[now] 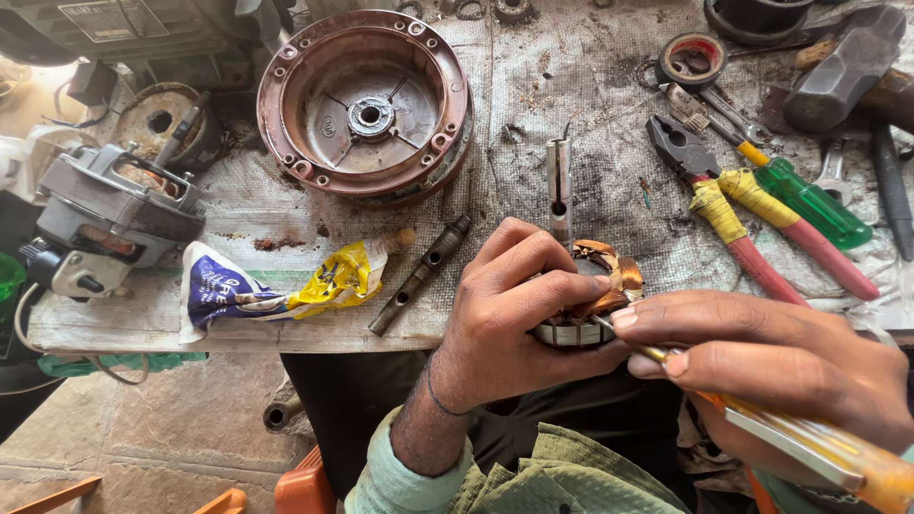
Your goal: The person uses a screwdriver to carefully pry and adjust copper windings on a motor armature held in their left hand. They work methodically around the commutator segments, ensuring the coils are properly seated.
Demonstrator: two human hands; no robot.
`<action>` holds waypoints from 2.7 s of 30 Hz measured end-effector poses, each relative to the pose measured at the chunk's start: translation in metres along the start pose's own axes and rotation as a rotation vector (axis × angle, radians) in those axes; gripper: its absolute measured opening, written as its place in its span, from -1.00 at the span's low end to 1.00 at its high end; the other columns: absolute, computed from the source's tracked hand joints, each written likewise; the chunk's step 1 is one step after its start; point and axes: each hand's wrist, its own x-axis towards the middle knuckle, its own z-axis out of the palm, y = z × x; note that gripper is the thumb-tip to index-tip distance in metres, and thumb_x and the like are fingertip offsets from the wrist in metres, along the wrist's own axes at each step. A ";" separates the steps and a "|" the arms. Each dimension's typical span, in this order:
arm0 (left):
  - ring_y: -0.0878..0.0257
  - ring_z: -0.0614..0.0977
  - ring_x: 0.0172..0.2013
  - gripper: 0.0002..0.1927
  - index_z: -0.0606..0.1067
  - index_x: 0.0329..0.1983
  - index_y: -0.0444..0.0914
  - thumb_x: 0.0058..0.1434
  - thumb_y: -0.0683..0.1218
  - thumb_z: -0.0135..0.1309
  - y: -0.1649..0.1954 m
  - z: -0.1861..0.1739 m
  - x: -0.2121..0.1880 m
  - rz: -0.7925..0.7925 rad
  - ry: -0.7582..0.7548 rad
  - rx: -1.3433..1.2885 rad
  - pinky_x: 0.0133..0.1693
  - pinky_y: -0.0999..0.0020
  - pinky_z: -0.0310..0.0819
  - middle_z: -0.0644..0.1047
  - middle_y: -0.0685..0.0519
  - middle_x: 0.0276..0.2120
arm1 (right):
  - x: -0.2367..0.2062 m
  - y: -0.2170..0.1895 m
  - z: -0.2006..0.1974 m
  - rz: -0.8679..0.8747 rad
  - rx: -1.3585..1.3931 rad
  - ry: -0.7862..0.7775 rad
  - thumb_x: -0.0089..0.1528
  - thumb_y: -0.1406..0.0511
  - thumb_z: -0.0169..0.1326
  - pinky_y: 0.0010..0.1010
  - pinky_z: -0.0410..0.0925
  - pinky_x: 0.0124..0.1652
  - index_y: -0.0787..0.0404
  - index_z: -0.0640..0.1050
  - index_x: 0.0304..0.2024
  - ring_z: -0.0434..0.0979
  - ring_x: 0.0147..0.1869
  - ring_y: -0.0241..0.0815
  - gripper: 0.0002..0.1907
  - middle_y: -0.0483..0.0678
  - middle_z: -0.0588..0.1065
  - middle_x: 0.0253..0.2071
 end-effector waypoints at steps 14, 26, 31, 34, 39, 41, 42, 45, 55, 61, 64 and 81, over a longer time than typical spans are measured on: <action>0.20 0.54 -0.21 -0.56 0.57 -0.12 -0.15 -0.03 -0.05 0.51 -0.001 0.001 -0.001 0.012 -0.004 0.017 -0.11 0.35 0.51 0.50 0.14 -0.30 | 0.004 -0.003 0.005 0.056 -0.050 0.071 0.18 0.38 0.16 -0.24 0.58 0.10 0.08 0.47 0.02 0.66 0.14 -0.03 -0.65 0.13 0.60 0.08; 0.25 0.53 -0.24 -0.58 0.59 -0.11 -0.14 0.05 0.03 0.53 -0.005 0.008 -0.002 0.004 0.073 0.035 -0.16 0.42 0.48 0.49 0.14 -0.33 | -0.023 0.003 0.020 0.095 -0.011 0.358 0.18 0.43 0.18 -0.21 0.60 0.04 0.00 0.35 -0.11 0.73 0.00 -0.03 -0.65 -0.05 0.59 -0.15; 0.26 0.53 -0.24 -0.59 0.60 -0.13 -0.16 0.04 0.03 0.52 -0.007 0.009 -0.001 0.010 0.099 0.058 -0.16 0.43 0.48 0.50 0.13 -0.33 | -0.006 0.003 0.037 0.142 0.071 0.468 0.21 0.48 0.16 -0.21 0.58 0.05 0.08 0.34 -0.10 0.72 -0.01 0.00 -0.66 0.05 0.59 -0.12; 0.25 0.54 -0.22 -0.61 0.59 -0.15 -0.18 0.05 0.02 0.51 -0.007 0.011 0.000 0.014 0.148 0.072 -0.14 0.42 0.50 0.50 0.13 -0.32 | 0.004 0.001 0.032 0.113 0.076 0.416 0.22 0.48 0.14 -0.20 0.57 0.07 0.14 0.33 -0.08 0.71 -0.01 -0.01 -0.68 0.06 0.58 -0.09; 0.24 0.53 -0.22 -0.61 0.59 -0.14 -0.19 0.04 -0.04 0.52 -0.010 0.012 -0.004 -0.011 0.215 0.124 -0.17 0.40 0.44 0.51 0.13 -0.33 | 0.010 0.008 0.019 0.173 0.021 0.300 0.18 0.50 0.16 -0.30 0.58 -0.05 0.23 0.30 -0.09 0.71 -0.01 -0.03 -0.65 0.15 0.57 -0.06; 0.24 0.51 -0.26 -0.59 0.60 -0.14 -0.19 0.01 -0.05 0.53 -0.009 0.012 -0.001 -0.020 0.202 0.134 -0.17 0.38 0.44 0.50 0.13 -0.35 | 0.009 0.012 0.019 0.207 0.002 0.347 0.20 0.53 0.19 -0.37 0.54 -0.16 0.22 0.34 -0.12 0.70 0.00 -0.01 -0.67 0.09 0.51 -0.20; 0.24 0.51 -0.26 -0.58 0.60 -0.13 -0.19 0.00 -0.05 0.54 -0.009 0.008 -0.001 -0.021 0.189 0.147 -0.17 0.37 0.44 0.50 0.13 -0.36 | 0.007 0.014 0.019 0.201 0.032 0.368 0.21 0.53 0.18 -0.39 0.54 -0.17 0.22 0.34 -0.12 0.71 0.00 -0.03 -0.68 0.09 0.51 -0.21; 0.24 0.52 -0.24 -0.55 0.59 -0.10 -0.20 0.01 -0.04 0.56 -0.001 0.005 0.001 -0.033 0.152 0.138 -0.16 0.40 0.47 0.50 0.13 -0.33 | 0.004 0.014 0.024 0.192 0.163 0.419 0.20 0.50 0.13 -0.41 0.61 -0.09 0.24 0.29 -0.10 0.73 -0.05 -0.13 -0.68 0.12 0.58 -0.11; 0.25 0.51 -0.26 -0.56 0.59 -0.13 -0.18 -0.01 -0.03 0.56 -0.001 0.007 -0.002 -0.048 0.151 0.141 -0.20 0.39 0.45 0.49 0.14 -0.30 | 0.007 0.010 0.034 0.116 0.140 0.496 0.20 0.50 0.19 -0.38 0.63 -0.07 0.22 0.39 -0.10 0.71 -0.05 -0.09 -0.70 0.15 0.58 -0.15; 0.25 0.52 -0.24 -0.56 0.60 -0.09 -0.17 0.00 -0.04 0.53 -0.004 0.006 -0.004 -0.044 0.139 0.146 -0.15 0.37 0.46 0.50 0.14 -0.34 | 0.006 0.015 0.037 0.166 0.010 0.419 0.17 0.46 0.25 -0.48 0.58 -0.15 0.17 0.40 -0.09 0.67 -0.11 -0.18 -0.65 0.03 0.63 -0.17; 0.25 0.54 -0.23 -0.57 0.59 -0.11 -0.17 0.00 -0.03 0.52 -0.004 0.007 -0.006 -0.058 0.127 0.142 -0.13 0.38 0.49 0.50 0.14 -0.33 | 0.007 0.018 0.039 0.206 0.029 0.412 0.15 0.46 0.26 -0.51 0.59 -0.19 0.15 0.41 -0.09 0.68 -0.16 -0.24 -0.64 0.02 0.63 -0.16; 0.29 0.55 -0.20 -0.60 0.59 -0.18 -0.16 0.06 0.06 0.54 -0.001 0.014 -0.007 -0.090 0.133 0.155 -0.15 0.45 0.47 0.52 0.18 -0.33 | -0.009 0.034 0.041 0.210 0.217 0.583 0.21 0.45 0.21 -0.51 0.51 -0.21 0.18 0.44 -0.09 0.63 -0.18 -0.27 -0.72 0.03 0.60 -0.16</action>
